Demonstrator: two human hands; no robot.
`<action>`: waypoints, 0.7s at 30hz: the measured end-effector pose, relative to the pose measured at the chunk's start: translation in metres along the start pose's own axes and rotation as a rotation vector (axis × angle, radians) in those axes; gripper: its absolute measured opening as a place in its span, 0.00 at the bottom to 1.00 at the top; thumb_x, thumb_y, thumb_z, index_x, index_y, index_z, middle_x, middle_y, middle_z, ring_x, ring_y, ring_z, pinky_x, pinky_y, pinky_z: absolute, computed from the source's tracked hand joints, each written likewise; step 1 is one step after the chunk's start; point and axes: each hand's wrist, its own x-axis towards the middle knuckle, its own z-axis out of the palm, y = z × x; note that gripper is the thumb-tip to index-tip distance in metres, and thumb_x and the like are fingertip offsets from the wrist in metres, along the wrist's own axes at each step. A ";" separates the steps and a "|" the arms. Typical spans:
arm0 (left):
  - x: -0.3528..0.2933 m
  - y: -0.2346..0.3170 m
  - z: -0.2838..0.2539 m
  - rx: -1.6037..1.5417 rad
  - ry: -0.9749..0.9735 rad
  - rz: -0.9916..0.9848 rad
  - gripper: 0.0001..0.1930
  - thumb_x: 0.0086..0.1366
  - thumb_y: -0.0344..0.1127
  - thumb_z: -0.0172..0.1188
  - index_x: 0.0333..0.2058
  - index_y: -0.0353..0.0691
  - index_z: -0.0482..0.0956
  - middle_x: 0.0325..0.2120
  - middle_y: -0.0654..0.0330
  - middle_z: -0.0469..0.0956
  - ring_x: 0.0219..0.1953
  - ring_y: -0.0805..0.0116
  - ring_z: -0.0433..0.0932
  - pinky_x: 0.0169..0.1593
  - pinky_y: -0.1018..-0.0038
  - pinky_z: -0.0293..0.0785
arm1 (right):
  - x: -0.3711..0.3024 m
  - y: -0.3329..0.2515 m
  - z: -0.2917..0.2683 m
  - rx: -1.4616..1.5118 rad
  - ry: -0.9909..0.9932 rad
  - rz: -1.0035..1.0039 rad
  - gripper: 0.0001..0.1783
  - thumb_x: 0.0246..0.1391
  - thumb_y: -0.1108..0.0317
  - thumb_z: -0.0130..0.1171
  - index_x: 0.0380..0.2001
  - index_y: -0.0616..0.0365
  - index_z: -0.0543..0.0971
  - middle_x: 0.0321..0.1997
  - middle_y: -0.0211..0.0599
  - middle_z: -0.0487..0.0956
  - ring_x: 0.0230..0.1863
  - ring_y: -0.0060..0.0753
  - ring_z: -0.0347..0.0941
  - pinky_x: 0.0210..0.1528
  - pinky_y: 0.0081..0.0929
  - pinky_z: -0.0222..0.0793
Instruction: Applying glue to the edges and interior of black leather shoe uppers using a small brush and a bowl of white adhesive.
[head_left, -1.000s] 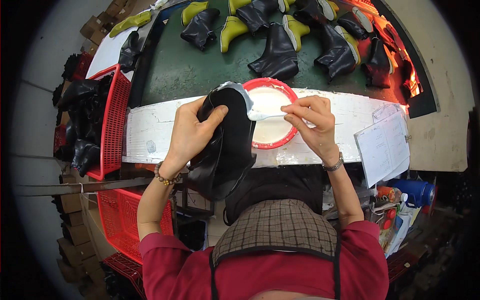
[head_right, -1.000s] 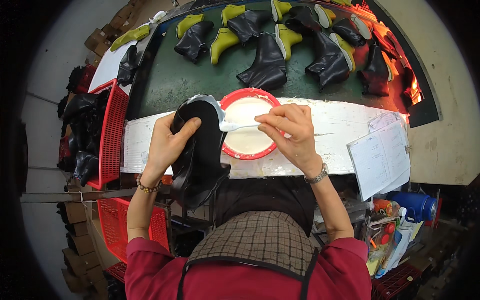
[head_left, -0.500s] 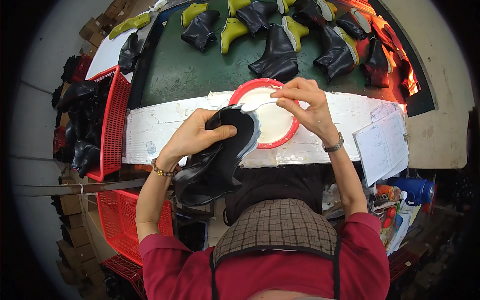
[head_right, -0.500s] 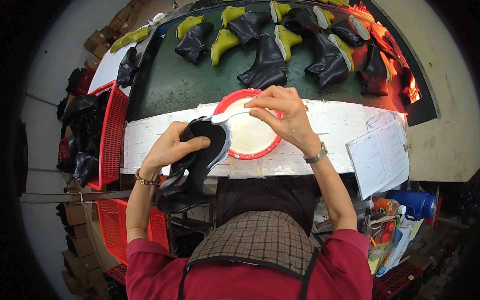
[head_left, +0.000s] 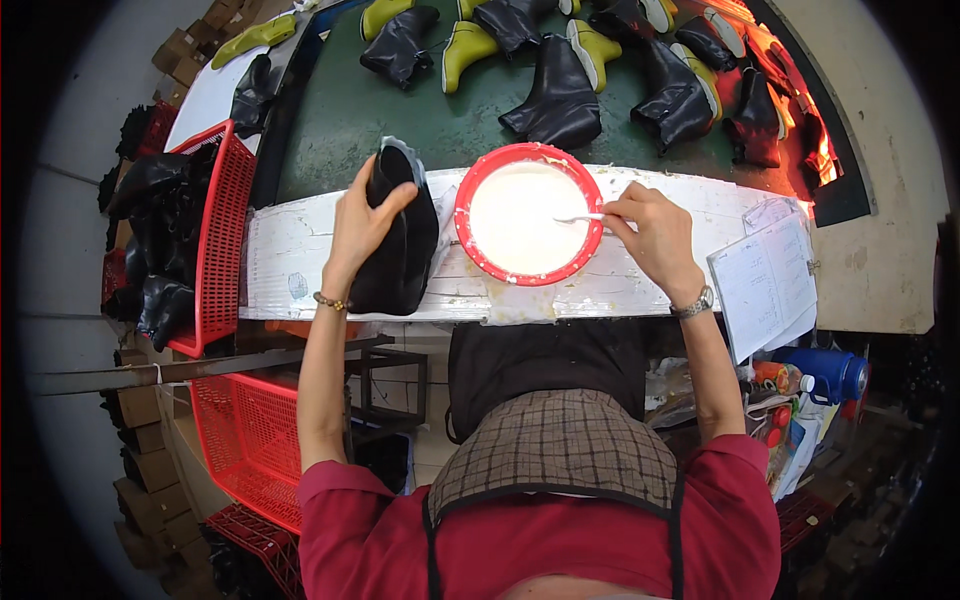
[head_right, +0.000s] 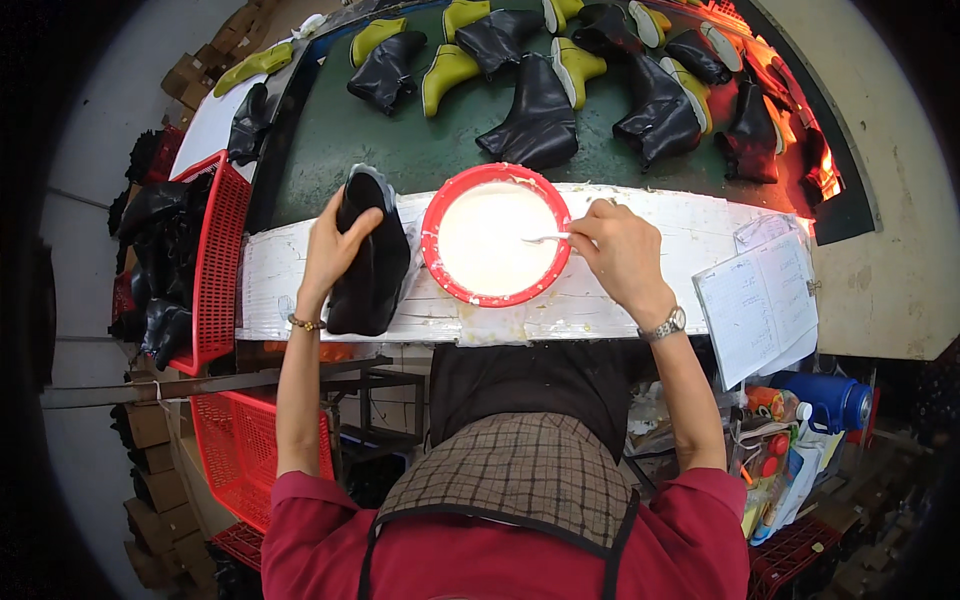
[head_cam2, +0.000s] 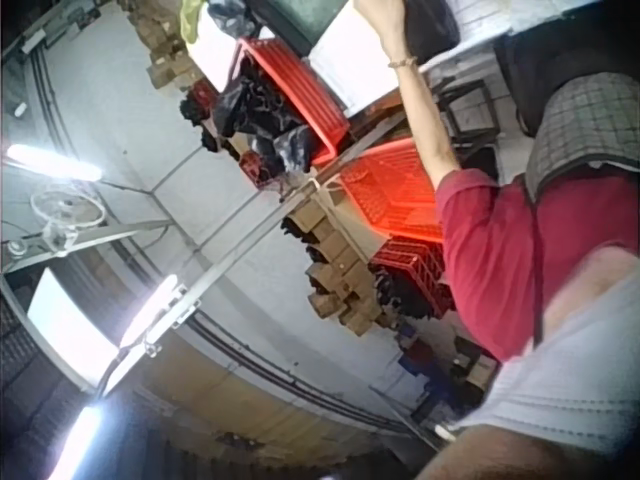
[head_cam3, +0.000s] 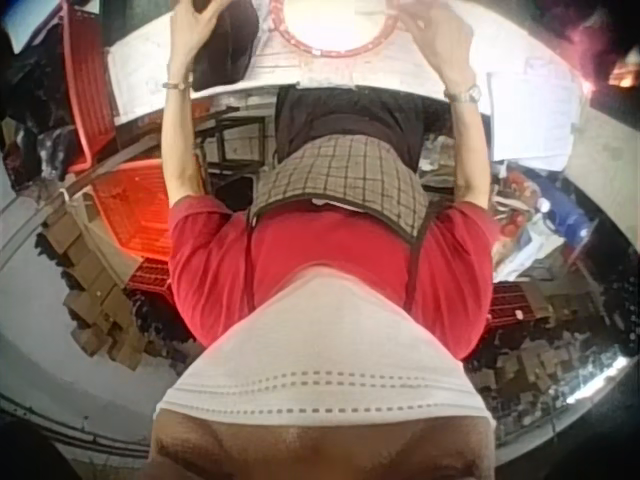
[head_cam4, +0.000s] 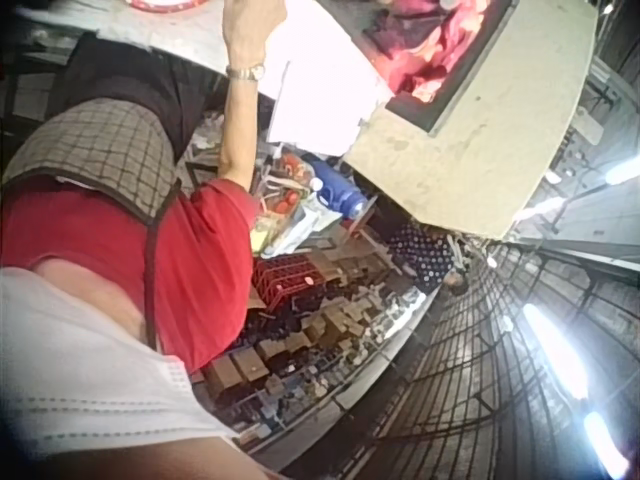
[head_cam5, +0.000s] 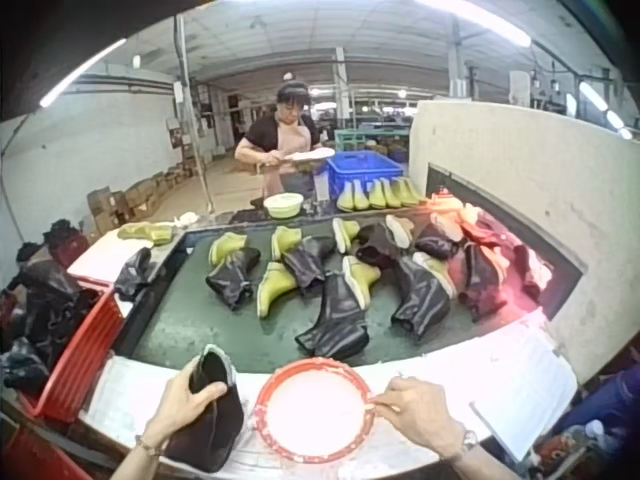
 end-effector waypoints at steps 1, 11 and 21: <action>-0.006 -0.012 0.002 -0.069 0.038 0.031 0.44 0.59 0.51 0.73 0.67 0.31 0.67 0.52 0.38 0.81 0.55 0.51 0.82 0.54 0.63 0.77 | -0.003 -0.002 -0.001 0.006 0.025 0.015 0.07 0.52 0.64 0.70 0.34 0.51 0.88 0.30 0.30 0.79 0.35 0.37 0.78 0.35 0.34 0.73; -0.095 -0.018 -0.021 0.552 -0.358 -0.010 0.64 0.45 0.38 0.79 0.77 0.46 0.45 0.74 0.44 0.53 0.74 0.41 0.53 0.69 0.52 0.64 | -0.010 -0.002 0.002 0.195 -0.020 0.238 0.09 0.56 0.63 0.70 0.37 0.54 0.88 0.31 0.34 0.81 0.27 0.35 0.78 0.31 0.32 0.72; -0.096 -0.004 -0.005 -0.057 0.112 0.204 0.43 0.55 0.12 0.58 0.71 0.41 0.62 0.58 0.47 0.72 0.60 0.50 0.73 0.67 0.61 0.66 | -0.014 -0.009 -0.001 0.446 0.095 0.302 0.08 0.56 0.68 0.71 0.37 0.60 0.88 0.30 0.37 0.81 0.27 0.28 0.76 0.30 0.25 0.69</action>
